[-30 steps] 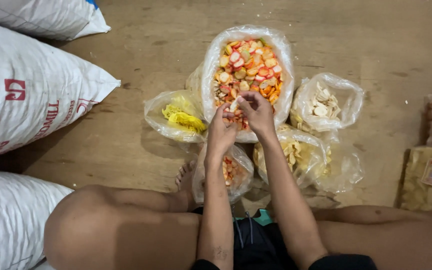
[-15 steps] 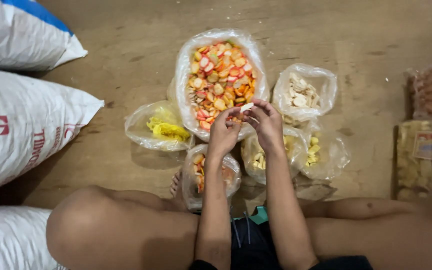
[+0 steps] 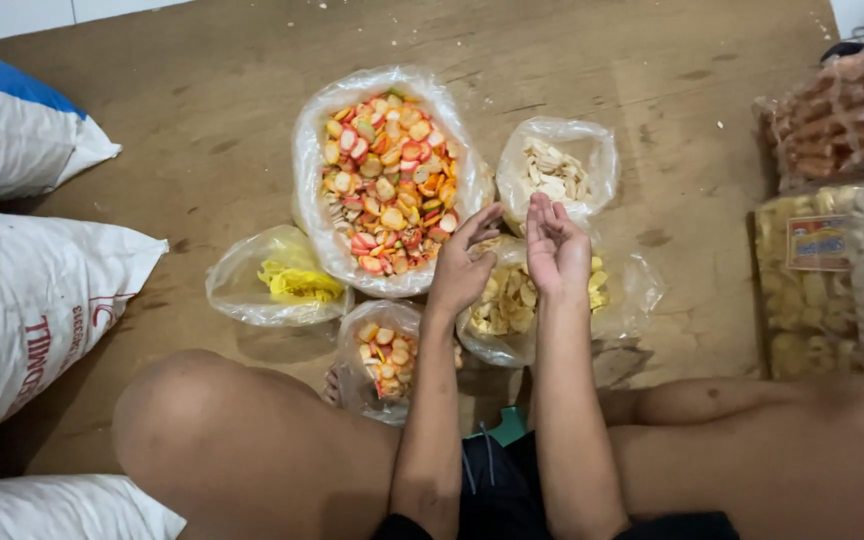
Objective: A person sitting on the floor sorts colorful crackers from a large central bag into several smaller plastic bags.
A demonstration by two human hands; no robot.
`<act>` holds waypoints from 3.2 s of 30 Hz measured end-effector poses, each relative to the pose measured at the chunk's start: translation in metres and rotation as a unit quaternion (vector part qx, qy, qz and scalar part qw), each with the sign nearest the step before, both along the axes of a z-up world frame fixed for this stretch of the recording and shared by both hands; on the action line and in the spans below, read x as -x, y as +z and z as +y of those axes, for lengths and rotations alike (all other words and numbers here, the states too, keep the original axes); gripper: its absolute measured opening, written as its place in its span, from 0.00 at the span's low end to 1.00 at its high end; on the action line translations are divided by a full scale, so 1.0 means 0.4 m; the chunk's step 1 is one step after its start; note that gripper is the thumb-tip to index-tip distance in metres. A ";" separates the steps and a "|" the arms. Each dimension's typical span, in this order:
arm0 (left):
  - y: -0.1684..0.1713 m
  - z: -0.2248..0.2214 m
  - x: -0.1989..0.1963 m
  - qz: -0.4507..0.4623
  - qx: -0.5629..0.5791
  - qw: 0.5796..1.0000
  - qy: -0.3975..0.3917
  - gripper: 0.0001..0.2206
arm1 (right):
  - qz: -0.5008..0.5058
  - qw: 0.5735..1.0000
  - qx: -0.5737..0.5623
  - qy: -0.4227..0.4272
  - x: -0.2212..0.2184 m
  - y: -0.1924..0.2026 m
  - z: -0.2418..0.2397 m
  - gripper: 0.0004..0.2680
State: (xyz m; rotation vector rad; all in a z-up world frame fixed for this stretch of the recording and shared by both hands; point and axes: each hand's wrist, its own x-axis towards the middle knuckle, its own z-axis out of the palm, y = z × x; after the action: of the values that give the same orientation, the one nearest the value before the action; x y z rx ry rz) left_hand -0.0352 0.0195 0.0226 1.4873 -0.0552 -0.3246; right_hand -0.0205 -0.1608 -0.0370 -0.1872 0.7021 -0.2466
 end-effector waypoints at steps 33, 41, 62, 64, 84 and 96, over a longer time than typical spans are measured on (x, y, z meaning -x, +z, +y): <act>-0.099 0.373 0.045 0.136 -0.097 0.949 0.268 0.35 | -0.043 0.340 0.759 0.553 -0.151 0.009 0.558 0.16; -0.054 0.394 0.065 0.138 -0.113 0.947 0.266 0.35 | -0.042 0.144 0.850 0.504 -0.194 -0.056 0.626 0.11; 0.013 0.338 0.042 0.104 -0.109 0.969 0.195 0.30 | 0.054 0.755 0.458 0.466 -0.099 0.148 0.478 0.11; 0.019 0.313 0.032 0.075 -0.094 0.975 0.187 0.30 | 0.052 0.788 0.410 0.456 -0.080 0.134 0.445 0.10; -0.004 0.034 -0.014 0.024 -0.140 0.990 -0.011 0.33 | 0.118 0.881 0.352 0.294 -0.021 0.151 0.133 0.05; -0.017 -0.026 0.000 0.039 -0.140 0.989 -0.027 0.35 | 0.054 0.959 0.163 0.225 -0.001 0.122 0.023 0.14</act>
State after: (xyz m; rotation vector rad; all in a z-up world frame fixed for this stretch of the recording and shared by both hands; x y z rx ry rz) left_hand -0.0351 0.0092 0.0158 1.7520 0.0136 -0.4494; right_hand -0.0200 -0.1518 0.0118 -0.6704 0.7055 0.0880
